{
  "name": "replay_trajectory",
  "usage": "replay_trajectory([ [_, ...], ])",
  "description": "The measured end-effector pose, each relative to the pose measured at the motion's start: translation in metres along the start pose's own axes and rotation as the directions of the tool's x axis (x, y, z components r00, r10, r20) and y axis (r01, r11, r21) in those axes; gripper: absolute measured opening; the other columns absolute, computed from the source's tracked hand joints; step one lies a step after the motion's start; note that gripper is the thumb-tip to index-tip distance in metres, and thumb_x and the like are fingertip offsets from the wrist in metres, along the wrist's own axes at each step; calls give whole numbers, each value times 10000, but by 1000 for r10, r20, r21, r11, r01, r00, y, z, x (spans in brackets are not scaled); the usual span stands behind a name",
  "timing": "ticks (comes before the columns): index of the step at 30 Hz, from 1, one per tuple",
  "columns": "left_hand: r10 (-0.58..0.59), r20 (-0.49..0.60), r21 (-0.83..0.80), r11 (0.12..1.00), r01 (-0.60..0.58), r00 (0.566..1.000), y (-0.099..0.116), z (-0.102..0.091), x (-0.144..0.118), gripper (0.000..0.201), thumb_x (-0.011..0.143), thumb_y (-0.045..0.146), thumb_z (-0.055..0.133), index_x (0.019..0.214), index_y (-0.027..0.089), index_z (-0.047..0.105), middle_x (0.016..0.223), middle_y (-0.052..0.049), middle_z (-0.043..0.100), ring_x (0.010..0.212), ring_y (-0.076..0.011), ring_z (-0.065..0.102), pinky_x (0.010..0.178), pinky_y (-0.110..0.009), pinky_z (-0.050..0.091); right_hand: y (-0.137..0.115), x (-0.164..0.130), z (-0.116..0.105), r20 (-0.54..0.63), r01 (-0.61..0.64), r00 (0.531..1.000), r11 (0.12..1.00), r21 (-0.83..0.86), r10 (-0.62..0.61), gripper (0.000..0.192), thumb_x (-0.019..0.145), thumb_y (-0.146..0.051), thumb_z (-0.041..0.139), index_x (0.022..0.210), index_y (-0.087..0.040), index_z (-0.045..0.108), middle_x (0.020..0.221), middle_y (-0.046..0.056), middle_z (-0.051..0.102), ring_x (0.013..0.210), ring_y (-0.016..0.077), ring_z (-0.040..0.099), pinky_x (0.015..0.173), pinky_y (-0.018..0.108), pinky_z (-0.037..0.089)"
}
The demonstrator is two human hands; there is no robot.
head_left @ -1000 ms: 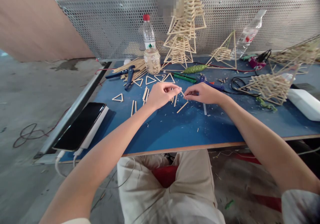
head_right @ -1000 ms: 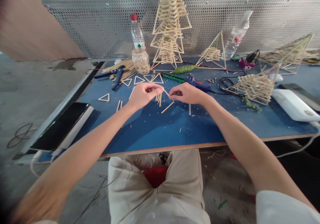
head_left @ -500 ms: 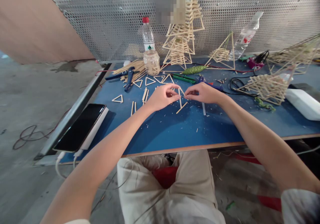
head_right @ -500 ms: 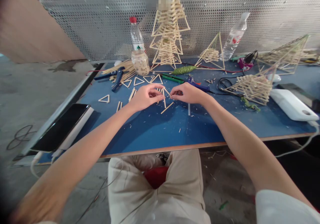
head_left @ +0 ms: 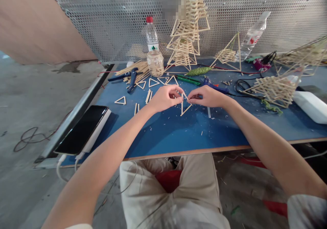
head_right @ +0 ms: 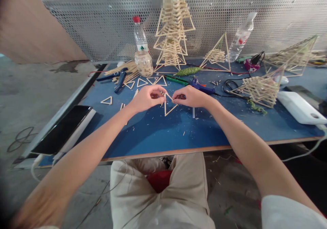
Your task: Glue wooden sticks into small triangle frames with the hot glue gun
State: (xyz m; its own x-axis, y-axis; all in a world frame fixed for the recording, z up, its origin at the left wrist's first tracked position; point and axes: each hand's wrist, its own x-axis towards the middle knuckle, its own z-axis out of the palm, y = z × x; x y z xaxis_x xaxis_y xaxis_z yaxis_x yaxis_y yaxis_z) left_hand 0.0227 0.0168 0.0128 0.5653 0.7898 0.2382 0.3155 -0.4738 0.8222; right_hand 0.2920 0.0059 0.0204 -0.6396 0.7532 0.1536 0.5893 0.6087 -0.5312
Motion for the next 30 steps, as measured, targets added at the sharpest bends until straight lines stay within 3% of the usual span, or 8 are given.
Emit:
replay_trajectory([
  [6, 29, 28, 38, 999, -30, 999, -3, -3, 1, 275, 801, 347, 794, 1033, 204, 767, 785, -43, 808, 639, -158, 657, 617, -311, 458, 0, 1, 0, 25, -1, 1000, 1000, 1, 1, 331, 996, -504, 675, 1029, -244, 877, 988, 62, 865, 843, 228, 746, 808, 361, 520],
  [21, 61, 51, 101, 993, -66, 997, -3, -1, -4, 304, 841, 377, 804, 1100, 218, 795, 861, -60, 842, 682, -175, 696, 658, -329, 491, 7, -2, -5, 24, -23, 999, 1000, -11, 23, 302, 973, -487, 698, 1019, -253, 883, 940, 45, 865, 780, 217, 733, 745, 343, 503],
  [30, 96, 45, 217, 971, -104, 994, 1, 1, -5, 308, 859, 373, 778, 1129, 232, 820, 915, -51, 871, 700, -178, 687, 673, -335, 477, 6, -2, -6, 62, -48, 997, 999, -12, 49, 296, 955, -498, 724, 999, -254, 886, 913, 38, 855, 742, 208, 714, 734, 346, 481],
])
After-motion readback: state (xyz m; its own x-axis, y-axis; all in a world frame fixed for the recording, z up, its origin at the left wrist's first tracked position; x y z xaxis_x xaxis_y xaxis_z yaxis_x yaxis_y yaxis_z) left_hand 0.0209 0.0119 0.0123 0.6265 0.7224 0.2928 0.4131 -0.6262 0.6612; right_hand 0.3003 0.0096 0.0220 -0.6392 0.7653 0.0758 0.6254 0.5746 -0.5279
